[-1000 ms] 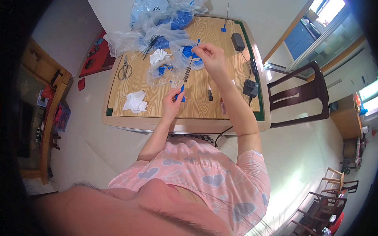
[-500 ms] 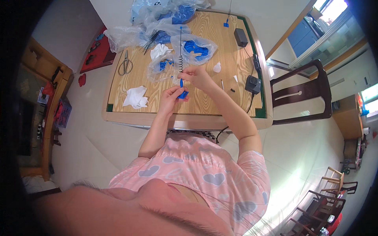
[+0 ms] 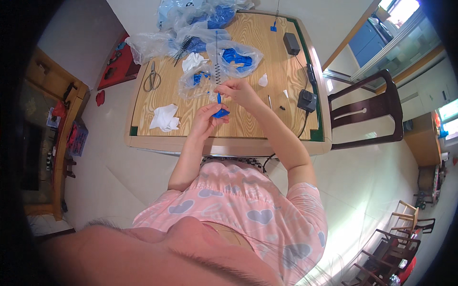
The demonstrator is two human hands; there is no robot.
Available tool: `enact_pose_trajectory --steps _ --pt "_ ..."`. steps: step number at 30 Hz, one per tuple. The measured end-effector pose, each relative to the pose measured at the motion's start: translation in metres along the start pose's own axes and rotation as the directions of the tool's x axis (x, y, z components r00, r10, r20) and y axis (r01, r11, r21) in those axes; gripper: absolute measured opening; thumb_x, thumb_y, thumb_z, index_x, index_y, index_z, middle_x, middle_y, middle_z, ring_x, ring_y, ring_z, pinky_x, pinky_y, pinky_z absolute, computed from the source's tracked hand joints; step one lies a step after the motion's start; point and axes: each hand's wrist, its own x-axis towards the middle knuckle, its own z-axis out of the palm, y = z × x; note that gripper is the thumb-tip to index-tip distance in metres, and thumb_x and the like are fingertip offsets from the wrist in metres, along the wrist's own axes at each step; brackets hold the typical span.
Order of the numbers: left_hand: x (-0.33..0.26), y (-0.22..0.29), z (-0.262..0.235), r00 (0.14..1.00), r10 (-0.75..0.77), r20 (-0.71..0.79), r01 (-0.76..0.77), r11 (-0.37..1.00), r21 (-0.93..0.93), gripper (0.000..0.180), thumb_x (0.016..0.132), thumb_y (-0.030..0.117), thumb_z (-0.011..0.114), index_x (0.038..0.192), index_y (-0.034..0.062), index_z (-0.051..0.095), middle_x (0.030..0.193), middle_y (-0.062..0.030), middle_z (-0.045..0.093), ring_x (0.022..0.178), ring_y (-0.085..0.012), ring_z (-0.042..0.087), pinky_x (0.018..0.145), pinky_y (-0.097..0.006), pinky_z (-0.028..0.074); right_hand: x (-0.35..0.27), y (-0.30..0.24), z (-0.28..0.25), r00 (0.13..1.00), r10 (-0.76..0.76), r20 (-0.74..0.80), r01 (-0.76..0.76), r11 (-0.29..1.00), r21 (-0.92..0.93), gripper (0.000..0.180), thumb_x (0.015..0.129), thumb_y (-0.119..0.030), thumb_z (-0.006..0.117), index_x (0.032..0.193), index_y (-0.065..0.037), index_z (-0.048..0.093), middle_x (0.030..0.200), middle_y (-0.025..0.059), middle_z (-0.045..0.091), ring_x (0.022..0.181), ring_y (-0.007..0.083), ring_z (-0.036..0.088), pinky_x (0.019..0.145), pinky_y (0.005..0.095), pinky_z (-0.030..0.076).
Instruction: Assembling blue plastic housing components with a spring and a thin metal rod.
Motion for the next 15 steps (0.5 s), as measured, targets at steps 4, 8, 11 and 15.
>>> enact_pose_trajectory --steps 4,8,11,15 --pt "-0.001 0.001 -0.004 0.991 -0.086 0.098 0.1 0.984 -0.149 0.025 0.094 0.018 0.055 0.1 -0.0049 0.062 0.094 -0.0146 0.067 0.075 -0.0205 0.067 0.067 -0.032 0.057 -0.005 0.011 -0.007 0.992 0.073 0.102 -0.067 0.996 -0.065 0.022 0.091 -0.021 0.064 0.094 -0.001 0.071 0.088 0.0012 0.067 0.081 0.0085 0.056 0.077 0.0241 0.044" --pt "-0.002 0.001 -0.008 0.978 -0.117 0.171 0.153 0.963 -0.221 0.023 0.095 0.018 0.054 0.1 -0.0029 0.062 0.096 -0.0145 0.066 0.076 -0.0214 0.066 0.067 -0.031 0.056 -0.009 0.01 -0.007 0.989 0.091 0.117 -0.092 0.996 0.002 0.021 0.09 -0.02 0.065 0.096 0.0 0.071 0.088 0.0016 0.067 0.084 0.0091 0.057 0.078 0.0254 0.044" --pt "-0.001 -0.004 -0.014 0.964 -0.13 0.233 0.201 0.928 -0.313 0.022 0.095 0.018 0.054 0.1 -0.0019 0.062 0.098 -0.0146 0.065 0.077 -0.022 0.064 0.065 -0.03 0.054 -0.009 0.011 -0.004 0.989 0.08 0.122 -0.082 0.997 0.014 0.022 0.089 -0.019 0.066 0.097 0.001 0.07 0.088 0.0027 0.067 0.085 0.0093 0.058 0.078 0.0262 0.045" --pt "0.002 -0.009 -0.018 0.953 -0.121 0.279 0.229 0.891 -0.392 0.022 0.095 0.018 0.054 0.099 -0.0018 0.062 0.099 -0.0146 0.064 0.077 -0.022 0.062 0.065 -0.028 0.053 -0.01 0.012 -0.002 0.991 0.057 0.12 -0.064 0.997 0.051 0.019 0.089 -0.017 0.066 0.096 0.001 0.07 0.086 0.0022 0.067 0.084 0.0086 0.059 0.077 0.0246 0.045"
